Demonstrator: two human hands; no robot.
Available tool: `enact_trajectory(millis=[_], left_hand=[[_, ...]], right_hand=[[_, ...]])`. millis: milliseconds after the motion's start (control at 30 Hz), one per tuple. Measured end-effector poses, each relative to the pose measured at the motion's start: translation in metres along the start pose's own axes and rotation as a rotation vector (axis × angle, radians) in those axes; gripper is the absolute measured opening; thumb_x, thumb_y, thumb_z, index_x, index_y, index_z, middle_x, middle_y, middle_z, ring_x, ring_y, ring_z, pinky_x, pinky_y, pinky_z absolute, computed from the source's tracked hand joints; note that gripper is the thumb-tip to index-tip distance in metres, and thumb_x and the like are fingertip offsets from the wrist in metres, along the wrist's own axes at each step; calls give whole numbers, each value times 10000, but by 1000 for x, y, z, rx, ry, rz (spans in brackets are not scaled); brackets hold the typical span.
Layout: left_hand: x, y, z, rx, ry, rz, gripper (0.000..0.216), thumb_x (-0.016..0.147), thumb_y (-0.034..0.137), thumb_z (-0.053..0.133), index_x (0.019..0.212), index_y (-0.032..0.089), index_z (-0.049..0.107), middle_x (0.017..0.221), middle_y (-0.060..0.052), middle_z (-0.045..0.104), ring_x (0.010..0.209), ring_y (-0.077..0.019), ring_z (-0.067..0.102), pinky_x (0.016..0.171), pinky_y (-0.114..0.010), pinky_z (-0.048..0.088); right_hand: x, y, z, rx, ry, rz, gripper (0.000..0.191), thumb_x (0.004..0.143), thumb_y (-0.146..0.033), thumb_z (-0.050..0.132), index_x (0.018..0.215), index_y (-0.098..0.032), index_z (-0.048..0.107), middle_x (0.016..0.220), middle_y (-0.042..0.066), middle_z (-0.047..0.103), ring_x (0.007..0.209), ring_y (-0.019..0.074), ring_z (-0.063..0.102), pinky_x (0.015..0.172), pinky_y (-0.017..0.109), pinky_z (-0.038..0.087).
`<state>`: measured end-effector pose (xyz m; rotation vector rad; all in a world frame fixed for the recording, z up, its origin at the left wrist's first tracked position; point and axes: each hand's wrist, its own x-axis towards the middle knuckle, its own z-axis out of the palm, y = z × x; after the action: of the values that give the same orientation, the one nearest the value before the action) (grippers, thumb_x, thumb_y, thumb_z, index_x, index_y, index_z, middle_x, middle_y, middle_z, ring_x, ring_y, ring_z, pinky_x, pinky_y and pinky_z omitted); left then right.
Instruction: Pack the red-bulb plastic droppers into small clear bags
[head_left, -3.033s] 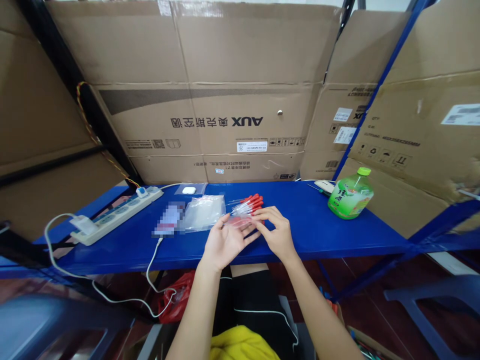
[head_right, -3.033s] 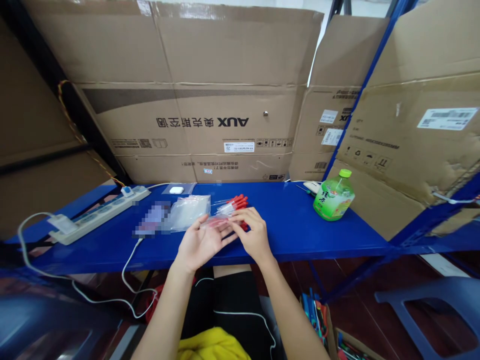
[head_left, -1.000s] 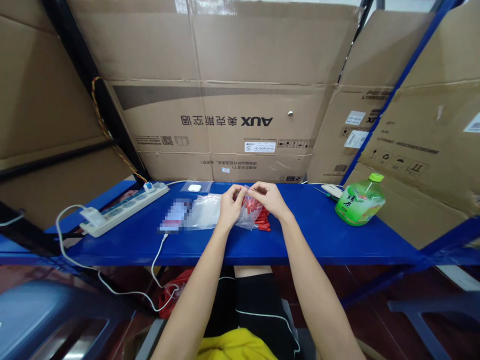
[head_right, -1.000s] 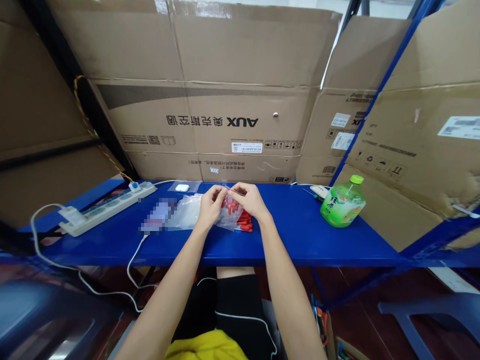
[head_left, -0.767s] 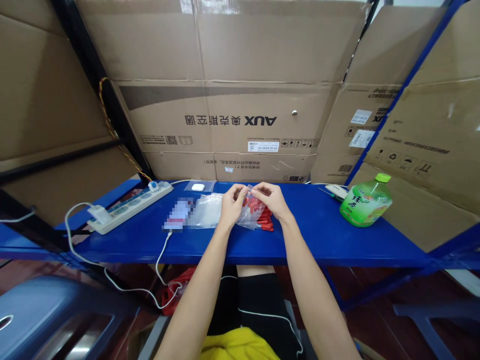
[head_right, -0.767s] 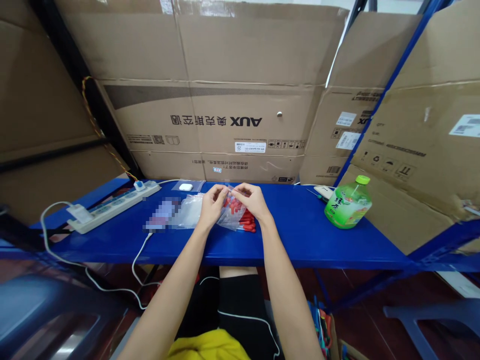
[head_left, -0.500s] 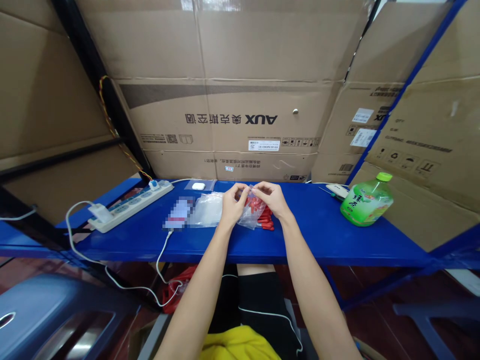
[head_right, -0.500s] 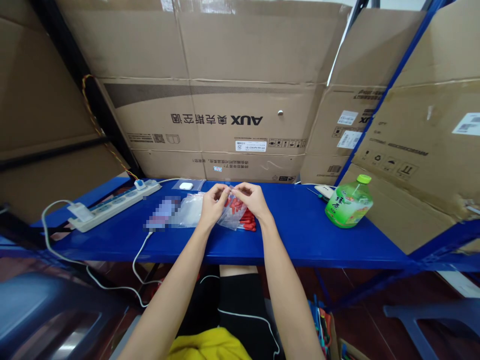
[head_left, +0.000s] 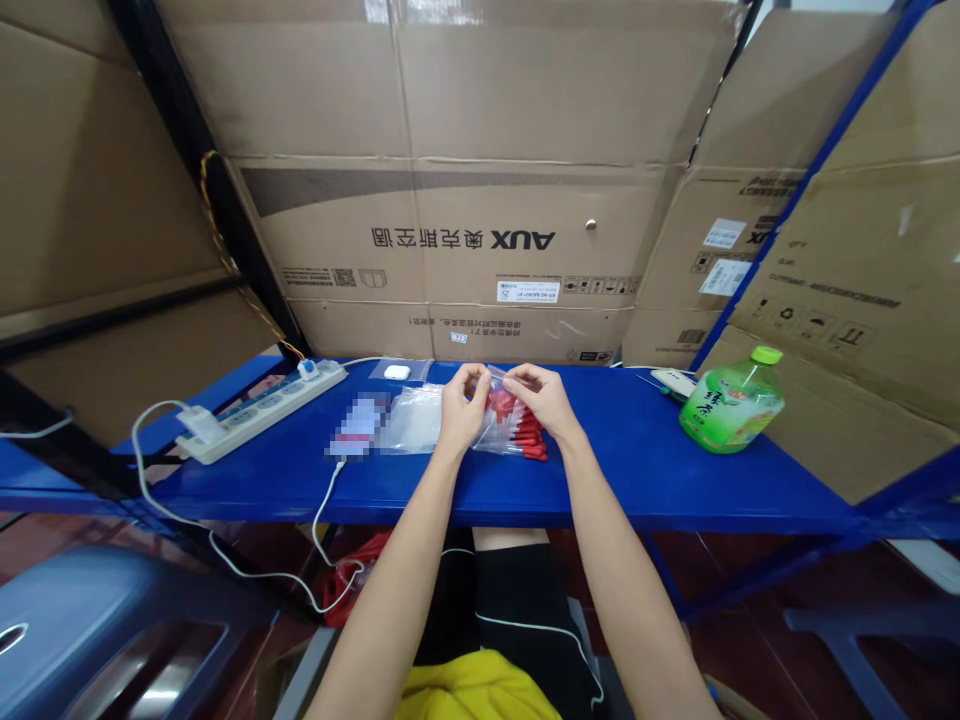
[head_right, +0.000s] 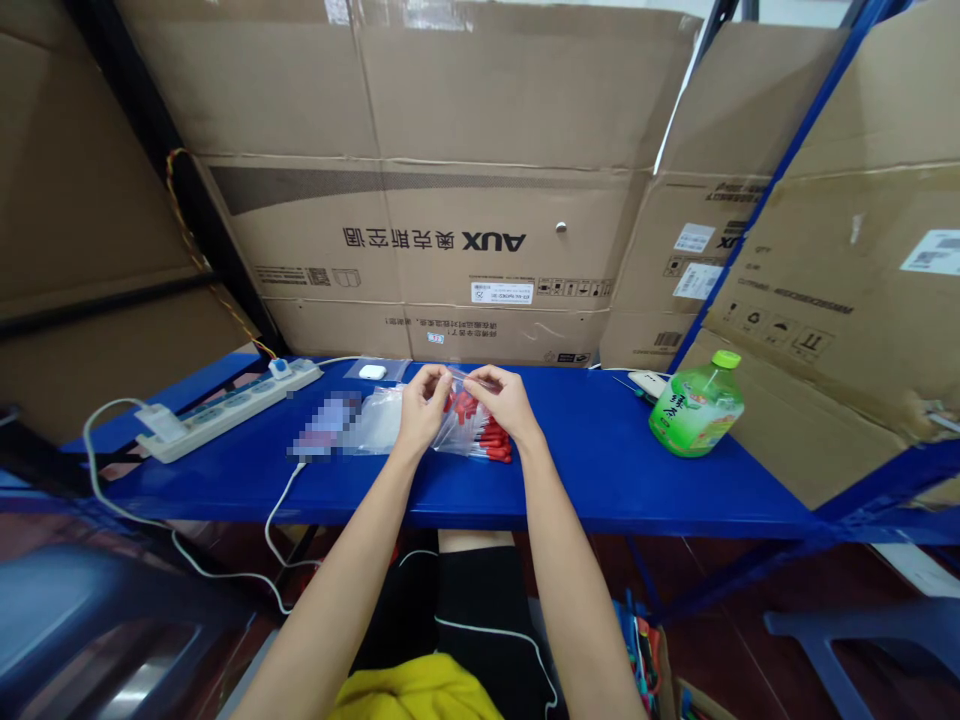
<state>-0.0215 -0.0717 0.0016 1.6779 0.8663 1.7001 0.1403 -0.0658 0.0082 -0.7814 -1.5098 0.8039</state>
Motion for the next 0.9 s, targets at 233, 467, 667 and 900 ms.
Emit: enact_trajectory(millis=[233,467,667,900], left_hand=[[1,-3,1,-73,-73,-1,302,931,485,667,943,184,645,838,-21,652,722,-144,576,711,-251,453],[1,-3,0,-19,-60,31,332,927,511,664,904,180,673,904,-48,689,821,-173,604,786,-269,461],[3,-4,0,-98,-36,-29,392,901,573,672,899,181,659,836,-18,653,737,-148,560,735,-256,450],[1,0,0,-86,-138,-14,336,914,501,686,915,168,723,878,-43,721,818,-172,635,799,-276,480]], right_hand=[[-1,3,-6,2,10,-6,315,767,-496,819,797,-197,725,756,4,701,674,159,613,691,293,493],[-2,0,-1,26,2,2,320,756,-493,832,807,-194,730,771,5,708,692,158,616,704,288,492],[-2,-5,-4,9,32,-9,342,746,-519,834,794,-197,729,742,1,692,666,156,592,653,281,467],[-3,-6,-1,13,24,11,386,717,-555,841,764,-196,710,737,3,687,660,155,588,654,286,474]])
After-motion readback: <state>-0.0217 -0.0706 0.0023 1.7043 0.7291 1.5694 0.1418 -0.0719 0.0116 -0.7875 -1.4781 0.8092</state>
